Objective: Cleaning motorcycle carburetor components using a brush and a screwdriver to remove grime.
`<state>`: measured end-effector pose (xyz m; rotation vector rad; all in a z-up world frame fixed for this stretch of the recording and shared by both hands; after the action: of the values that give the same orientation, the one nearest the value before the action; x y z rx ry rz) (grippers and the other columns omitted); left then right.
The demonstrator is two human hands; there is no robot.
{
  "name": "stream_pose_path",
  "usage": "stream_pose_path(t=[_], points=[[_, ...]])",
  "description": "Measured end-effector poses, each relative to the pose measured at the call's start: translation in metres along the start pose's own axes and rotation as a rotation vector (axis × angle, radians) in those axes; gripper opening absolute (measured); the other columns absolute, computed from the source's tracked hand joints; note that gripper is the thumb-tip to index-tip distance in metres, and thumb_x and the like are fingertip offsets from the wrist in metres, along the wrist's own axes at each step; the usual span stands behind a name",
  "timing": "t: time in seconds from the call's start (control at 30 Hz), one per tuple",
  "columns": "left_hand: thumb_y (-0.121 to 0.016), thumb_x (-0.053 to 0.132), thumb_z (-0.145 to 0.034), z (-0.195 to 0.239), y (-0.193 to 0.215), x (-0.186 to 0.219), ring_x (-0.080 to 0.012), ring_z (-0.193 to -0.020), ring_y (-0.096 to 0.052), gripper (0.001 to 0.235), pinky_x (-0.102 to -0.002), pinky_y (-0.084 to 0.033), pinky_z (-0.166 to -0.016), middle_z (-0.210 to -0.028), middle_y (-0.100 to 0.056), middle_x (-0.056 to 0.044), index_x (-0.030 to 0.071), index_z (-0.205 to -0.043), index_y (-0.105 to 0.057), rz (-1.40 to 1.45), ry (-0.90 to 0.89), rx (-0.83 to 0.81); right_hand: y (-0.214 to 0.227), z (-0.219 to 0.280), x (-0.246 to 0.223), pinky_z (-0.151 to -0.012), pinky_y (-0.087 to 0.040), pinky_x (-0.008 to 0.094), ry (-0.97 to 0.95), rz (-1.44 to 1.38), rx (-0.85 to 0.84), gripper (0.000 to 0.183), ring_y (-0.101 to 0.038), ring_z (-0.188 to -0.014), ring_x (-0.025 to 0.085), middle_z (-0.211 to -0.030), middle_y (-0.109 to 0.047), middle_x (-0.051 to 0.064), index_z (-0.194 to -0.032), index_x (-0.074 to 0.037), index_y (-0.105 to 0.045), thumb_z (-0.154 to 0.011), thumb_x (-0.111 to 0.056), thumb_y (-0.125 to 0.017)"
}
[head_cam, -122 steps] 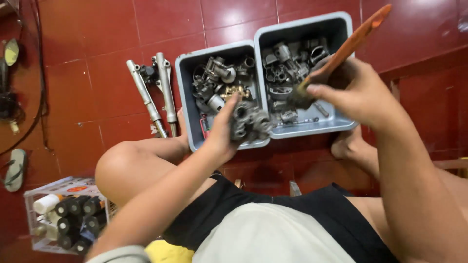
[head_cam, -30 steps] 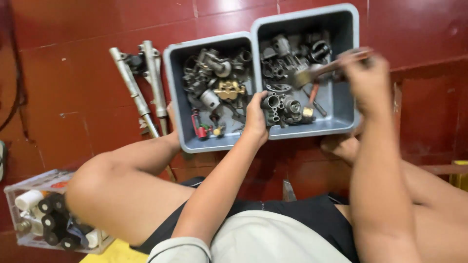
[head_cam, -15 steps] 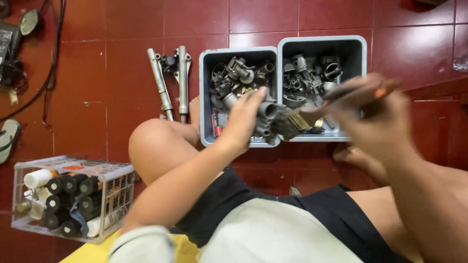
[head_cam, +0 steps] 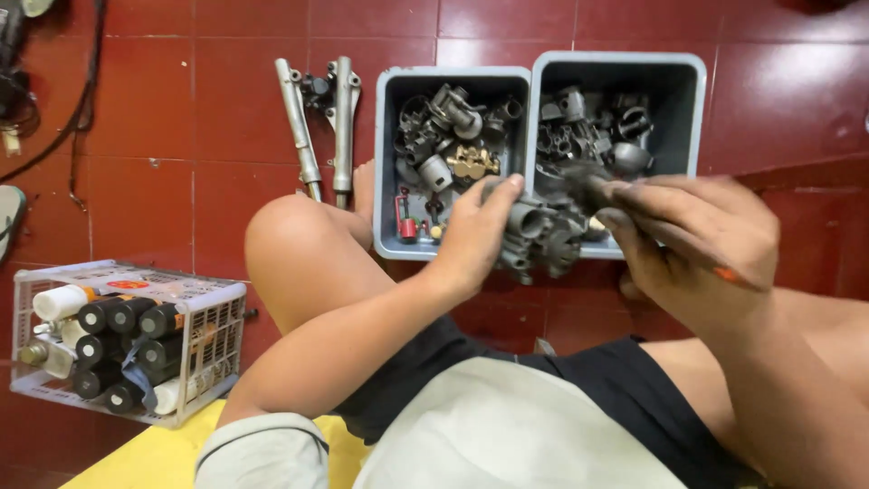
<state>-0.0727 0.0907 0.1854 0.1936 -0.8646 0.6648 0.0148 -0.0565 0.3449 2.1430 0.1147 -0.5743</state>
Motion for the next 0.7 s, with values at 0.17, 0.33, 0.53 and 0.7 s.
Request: stream_pose_path(t=[0.17,0.33,0.53,0.7], points=[[-0.054,0.039,-0.097,0.009,0.005,0.004,-0.0163,-0.075,-0.059,0.032,-0.031,-0.05,-0.072,-0.078,-0.06,-0.003,0.009,-0.096,-0.062,-0.071,0.015,0.003,-0.038,0.031,0.031,-0.074,-0.055,0.033,-0.285,-0.118,-0.156,0.016,-0.072,-0.08,0.019,-0.093,-0.076,0.007,-0.096,-0.008,-0.076,-0.095,-0.024,-0.076],[-0.05,0.041,-0.097,0.006,0.003,-0.009,-0.0185,-0.099,-0.06,0.038,-0.031,-0.045,-0.091,-0.102,-0.065,-0.005,0.008,-0.111,-0.064,0.041,0.224,0.056,-0.035,0.011,0.011,-0.053,-0.04,0.039,-0.316,-0.034,-0.167,0.042,-0.053,-0.048,0.025,-0.055,-0.054,0.007,-0.066,-0.007,-0.062,-0.107,-0.017,-0.058],[-0.05,0.043,-0.094,0.008,-0.007,-0.016,-0.0187,-0.104,-0.062,0.045,-0.032,-0.045,-0.095,-0.106,-0.068,-0.006,0.007,-0.115,-0.065,-0.082,0.229,-0.003,-0.029,0.031,0.032,-0.072,-0.058,0.04,-0.131,-0.235,0.05,0.011,-0.073,-0.076,0.029,-0.09,-0.074,0.02,-0.094,0.01,-0.071,-0.097,0.004,-0.08],[-0.052,0.042,-0.093,0.0,-0.011,-0.031,-0.0209,-0.109,-0.062,0.047,-0.032,-0.045,-0.096,-0.113,-0.071,-0.009,0.004,-0.113,-0.069,-0.095,0.164,-0.011,-0.036,0.023,0.029,-0.074,-0.05,0.045,-0.046,-0.043,-0.095,0.017,-0.063,-0.07,0.029,-0.08,-0.066,0.011,-0.092,-0.004,-0.061,-0.103,-0.007,-0.074]])
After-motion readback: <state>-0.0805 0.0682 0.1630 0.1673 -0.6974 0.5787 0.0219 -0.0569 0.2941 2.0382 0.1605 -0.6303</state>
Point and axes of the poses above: each hand's wrist, its own z-axis away from the middle knuckle, its own y-axis out of the back of the hand, x = y × z, the point moved 8 cm from there along -z, towards the middle knuckle
